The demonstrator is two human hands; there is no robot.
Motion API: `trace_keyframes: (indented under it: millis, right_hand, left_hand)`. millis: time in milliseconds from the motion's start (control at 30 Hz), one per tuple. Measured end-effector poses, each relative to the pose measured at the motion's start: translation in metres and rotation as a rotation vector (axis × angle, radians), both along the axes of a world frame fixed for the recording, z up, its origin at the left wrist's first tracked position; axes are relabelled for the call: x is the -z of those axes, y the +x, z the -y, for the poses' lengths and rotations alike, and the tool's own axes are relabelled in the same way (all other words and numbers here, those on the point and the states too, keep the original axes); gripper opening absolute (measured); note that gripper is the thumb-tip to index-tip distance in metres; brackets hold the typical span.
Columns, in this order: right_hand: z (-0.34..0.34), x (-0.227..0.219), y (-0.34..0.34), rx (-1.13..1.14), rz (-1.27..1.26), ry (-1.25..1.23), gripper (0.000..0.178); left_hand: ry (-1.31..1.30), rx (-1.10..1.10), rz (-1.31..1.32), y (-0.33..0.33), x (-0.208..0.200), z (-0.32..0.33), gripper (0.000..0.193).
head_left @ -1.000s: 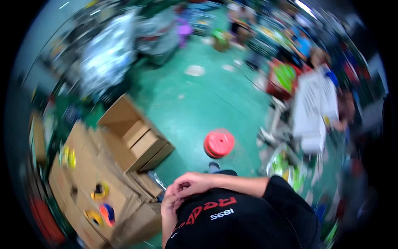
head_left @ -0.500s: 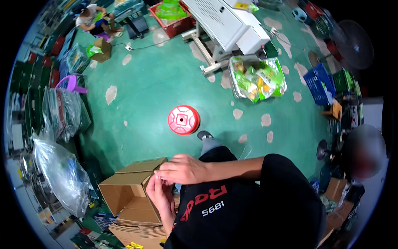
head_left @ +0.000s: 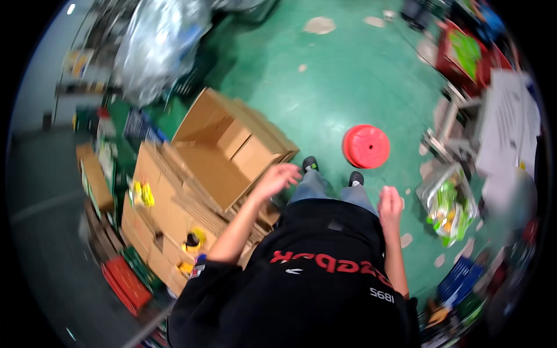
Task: The person picks up bags of corn from a white plastic basket and packs them into a cardboard box, arranging them in layers.
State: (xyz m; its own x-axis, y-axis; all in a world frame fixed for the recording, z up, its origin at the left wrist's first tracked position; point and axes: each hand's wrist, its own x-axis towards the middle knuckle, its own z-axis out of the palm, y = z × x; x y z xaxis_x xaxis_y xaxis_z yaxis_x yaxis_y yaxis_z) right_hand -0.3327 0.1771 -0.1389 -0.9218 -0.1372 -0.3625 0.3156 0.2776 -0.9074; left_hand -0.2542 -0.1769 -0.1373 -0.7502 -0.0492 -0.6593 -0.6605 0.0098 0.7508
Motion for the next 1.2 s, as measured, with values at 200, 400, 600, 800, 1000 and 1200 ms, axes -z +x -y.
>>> trace_keyframes:
  millis: [200, 400, 600, 800, 1000, 1200]
  right_hand:
    - [-0.032, 0.051, 0.062, -0.164, 0.095, 0.412, 0.038]
    - [-0.124, 0.065, 0.116, 0.172, 0.426, 0.356, 0.016]
    - [-0.037, 0.050, 0.055, -0.006, 0.375, 0.494, 0.023]
    - [0.218, 0.119, -0.043, -0.620, 0.031, 0.443, 0.052]
    - [0.347, 0.229, -0.047, -0.385, 0.049, -0.014, 0.028]
    - [0.382, 0.330, -0.072, -0.417, 0.751, 0.218, 0.046]
  left_hand:
    - [-1.264, -0.431, 0.716, 0.157, 0.132, 0.206, 0.051]
    - [-0.999, -0.982, 0.567, 0.302, 0.220, 0.314, 0.070]
    - [-0.684, -0.959, 0.389, 0.276, 0.249, 0.302, 0.030]
    - [-1.157, -0.780, 0.442, 0.255, 0.224, 0.304, 0.042]
    - [-0.861, -0.848, 0.065, 0.126, 0.156, 0.212, 0.059]
    - [-0.377, -0.703, 0.254, -0.021, 0.173, 0.115, 0.045]
